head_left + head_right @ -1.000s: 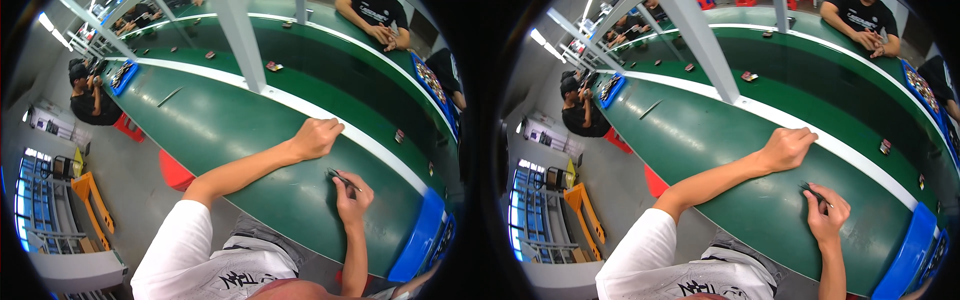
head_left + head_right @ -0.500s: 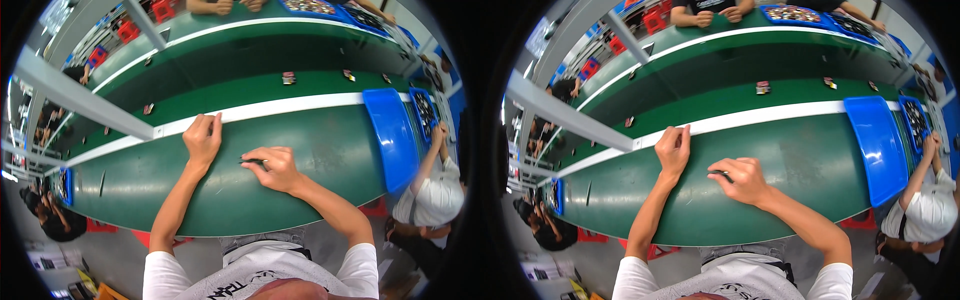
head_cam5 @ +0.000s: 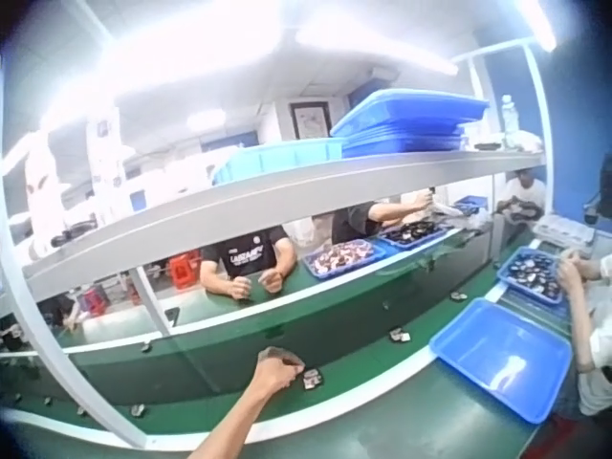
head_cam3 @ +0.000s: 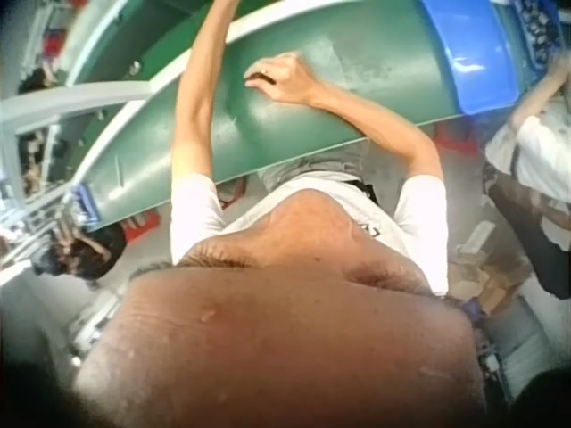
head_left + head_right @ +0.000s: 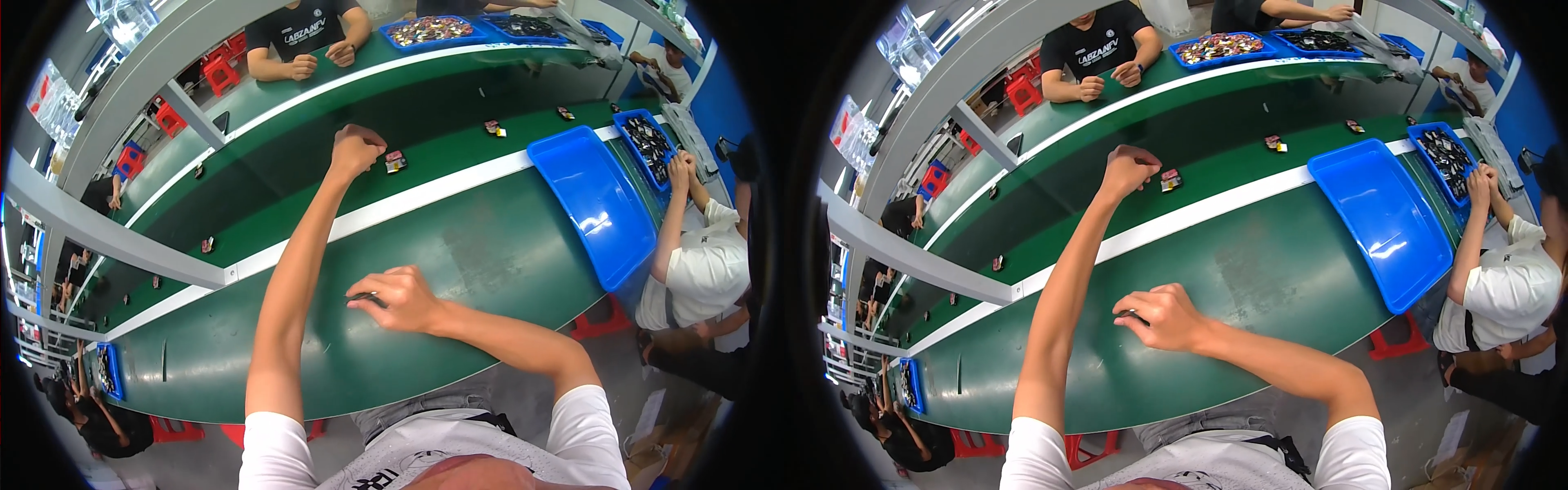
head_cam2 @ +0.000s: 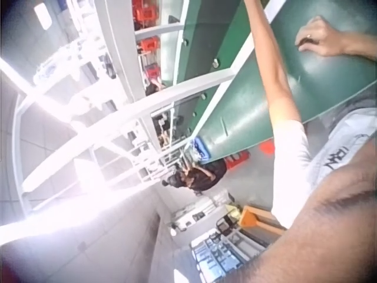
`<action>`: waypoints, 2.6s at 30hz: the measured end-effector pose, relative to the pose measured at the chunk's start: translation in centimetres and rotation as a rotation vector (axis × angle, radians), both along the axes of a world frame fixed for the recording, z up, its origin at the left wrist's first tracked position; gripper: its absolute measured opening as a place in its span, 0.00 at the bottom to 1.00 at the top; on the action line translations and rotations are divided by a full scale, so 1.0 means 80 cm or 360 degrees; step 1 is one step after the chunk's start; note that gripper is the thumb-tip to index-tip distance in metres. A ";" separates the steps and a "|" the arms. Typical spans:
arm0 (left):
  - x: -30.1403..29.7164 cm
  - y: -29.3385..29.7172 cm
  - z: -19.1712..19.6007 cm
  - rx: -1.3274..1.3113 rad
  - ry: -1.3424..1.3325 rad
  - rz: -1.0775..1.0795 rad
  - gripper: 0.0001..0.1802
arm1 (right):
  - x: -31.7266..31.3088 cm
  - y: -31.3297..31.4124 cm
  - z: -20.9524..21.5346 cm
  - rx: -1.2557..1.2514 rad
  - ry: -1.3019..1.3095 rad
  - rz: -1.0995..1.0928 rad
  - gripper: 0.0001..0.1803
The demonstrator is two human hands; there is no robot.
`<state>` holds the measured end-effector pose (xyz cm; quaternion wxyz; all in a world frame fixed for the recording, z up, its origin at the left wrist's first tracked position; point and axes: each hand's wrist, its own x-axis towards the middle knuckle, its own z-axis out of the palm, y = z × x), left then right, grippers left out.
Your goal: Assembling small electronic components using tweezers on a conveyor belt.
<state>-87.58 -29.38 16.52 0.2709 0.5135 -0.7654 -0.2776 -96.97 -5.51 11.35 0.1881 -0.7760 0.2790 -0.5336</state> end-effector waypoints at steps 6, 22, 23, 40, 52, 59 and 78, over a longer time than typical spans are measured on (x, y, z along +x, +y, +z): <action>-0.034 -0.029 0.005 0.0334 -0.0063 -0.0009 0.08 | -0.003 -0.001 0.001 0.0036 -0.0010 0.0017 0.06; -0.010 -0.030 -0.015 0.0077 -0.0654 -0.0200 0.06 | -0.005 -0.001 -0.002 0.0011 0.0044 0.0050 0.06; 0.001 -0.027 -0.018 0.0080 -0.0654 -0.0190 0.06 | -0.004 -0.001 -0.001 0.0020 0.0050 0.0055 0.06; 0.153 0.270 -0.024 0.0714 0.0952 0.0391 0.10 | -0.010 -0.006 0.011 0.0648 -0.0308 0.0040 0.08; 0.125 0.319 -0.053 0.0468 0.1188 0.0430 0.10 | -0.009 -0.006 0.013 0.1203 -0.0559 0.0068 0.06; 0.119 0.321 -0.050 0.0334 0.1167 0.0401 0.09 | -0.006 -0.001 0.016 0.1030 -0.0380 -0.0097 0.06; 0.118 0.323 -0.051 0.0308 0.1138 0.0355 0.11 | -0.007 -0.003 0.012 0.0969 -0.0286 -0.0180 0.07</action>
